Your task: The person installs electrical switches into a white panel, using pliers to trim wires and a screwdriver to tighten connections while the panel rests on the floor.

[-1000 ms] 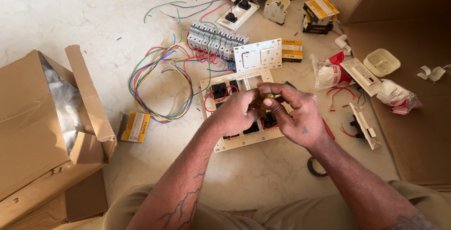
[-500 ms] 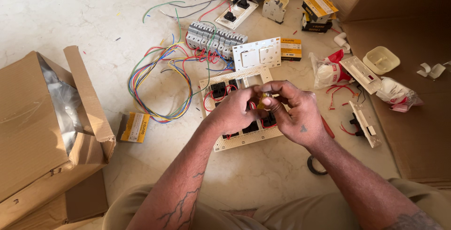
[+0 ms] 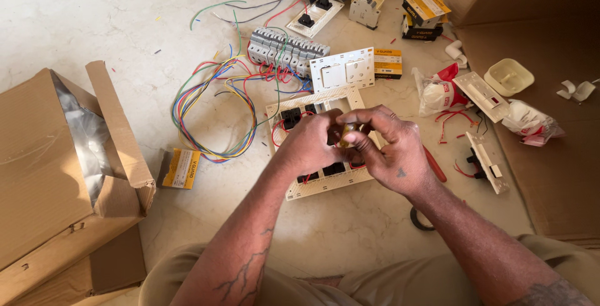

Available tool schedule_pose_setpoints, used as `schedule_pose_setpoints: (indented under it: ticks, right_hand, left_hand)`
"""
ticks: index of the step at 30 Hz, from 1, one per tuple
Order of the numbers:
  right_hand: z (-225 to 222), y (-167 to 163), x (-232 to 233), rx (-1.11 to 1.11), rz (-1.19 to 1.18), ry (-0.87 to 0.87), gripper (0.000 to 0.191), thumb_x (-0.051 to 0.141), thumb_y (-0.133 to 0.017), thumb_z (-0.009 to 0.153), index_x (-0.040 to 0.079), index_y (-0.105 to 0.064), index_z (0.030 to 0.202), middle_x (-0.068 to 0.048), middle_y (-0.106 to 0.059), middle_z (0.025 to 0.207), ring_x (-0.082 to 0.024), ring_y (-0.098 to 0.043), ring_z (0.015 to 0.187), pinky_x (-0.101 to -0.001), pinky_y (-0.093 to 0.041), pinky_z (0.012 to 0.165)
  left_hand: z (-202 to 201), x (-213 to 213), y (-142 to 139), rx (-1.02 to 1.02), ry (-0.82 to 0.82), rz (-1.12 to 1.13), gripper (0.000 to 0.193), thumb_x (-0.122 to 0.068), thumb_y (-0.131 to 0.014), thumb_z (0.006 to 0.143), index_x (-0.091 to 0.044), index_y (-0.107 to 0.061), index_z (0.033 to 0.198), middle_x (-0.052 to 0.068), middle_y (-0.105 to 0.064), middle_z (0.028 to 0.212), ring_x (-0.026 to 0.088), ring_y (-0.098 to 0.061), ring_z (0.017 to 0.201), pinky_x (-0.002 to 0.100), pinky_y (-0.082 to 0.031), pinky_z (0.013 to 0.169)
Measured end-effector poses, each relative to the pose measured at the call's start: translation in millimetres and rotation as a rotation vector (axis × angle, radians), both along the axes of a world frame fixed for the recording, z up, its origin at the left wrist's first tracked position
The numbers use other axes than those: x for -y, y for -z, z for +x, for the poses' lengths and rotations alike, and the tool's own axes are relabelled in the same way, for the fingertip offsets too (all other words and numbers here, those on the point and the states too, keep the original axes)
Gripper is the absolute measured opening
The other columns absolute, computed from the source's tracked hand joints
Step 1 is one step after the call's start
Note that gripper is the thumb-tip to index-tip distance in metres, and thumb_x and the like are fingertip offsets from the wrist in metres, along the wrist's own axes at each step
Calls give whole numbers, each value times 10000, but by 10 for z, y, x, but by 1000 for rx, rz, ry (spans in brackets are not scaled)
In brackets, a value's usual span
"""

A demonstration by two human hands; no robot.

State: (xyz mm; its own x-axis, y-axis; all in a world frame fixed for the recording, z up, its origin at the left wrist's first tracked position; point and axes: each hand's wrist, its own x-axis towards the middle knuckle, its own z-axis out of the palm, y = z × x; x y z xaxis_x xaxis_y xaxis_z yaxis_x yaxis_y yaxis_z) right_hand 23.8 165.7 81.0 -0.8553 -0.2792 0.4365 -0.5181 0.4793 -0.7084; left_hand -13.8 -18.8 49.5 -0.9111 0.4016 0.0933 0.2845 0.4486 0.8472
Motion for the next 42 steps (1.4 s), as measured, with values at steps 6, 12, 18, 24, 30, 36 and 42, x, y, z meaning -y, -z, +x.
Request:
schedule_pose_setpoints:
  ticks: [6,12,18,24,30,36,42]
  right_hand:
    - [-44,-32,-35,-174,19,-89,189,66,-628,1062,36,-693,1236,-118,-728,1248,-262,-701,1137,-364,-550,965]
    - [-7,-40,13,-111,37,20,180,143,-812,883,95,-789,1054,-97,-705,995,-195,-688,878,-324,-555,777]
    - [-29,-42,-31,-62,0,-2,205,35,-710,964,68,-729,1165,-85,-743,1005,-189,-730,917,-318,-575,816]
    - [-98,11,-75,-63,-8,62,258,48,-643,1011,34,-662,1268,-129,-735,1204,-210,-730,987,-334,-597,846]
    - [-211,176,-164,216,237,264,322,142,-741,909,88,-707,1225,-146,-724,1151,-251,-705,1009,-380,-599,810]
    - [-219,429,-178,-165,346,54,443,29,-699,825,29,-673,1267,-188,-693,1276,-394,-632,1167,-481,-486,1014]
    - [-214,529,-174,-8,503,-21,257,66,-691,876,46,-737,1129,-152,-737,1112,-354,-662,1077,-453,-522,950]
  left_hand:
    - [-43,30,109,-92,108,65,216,-140,-763,841,-27,-719,1019,104,-795,941,236,-800,910,387,-618,821]
    - [12,-12,-51,23,-86,-154,444,-339,-903,714,-10,-692,926,142,-751,848,295,-751,796,411,-584,743]
    - [18,0,-15,-11,70,52,522,-330,-882,706,-52,-657,1087,119,-748,880,257,-724,799,392,-569,735]
    - [-96,36,212,49,117,212,221,-225,-738,918,-80,-758,1082,33,-800,954,150,-742,867,350,-599,798]
    - [-224,165,299,107,-204,366,212,-195,-647,944,-26,-685,1066,177,-706,945,209,-687,753,418,-560,732]
    - [-172,152,409,192,-334,-310,423,-385,-797,785,-24,-677,969,194,-741,925,342,-731,913,471,-562,816]
    - [-155,70,484,-1,-204,-362,268,-245,-789,748,-53,-719,921,203,-730,945,382,-712,903,490,-571,793]
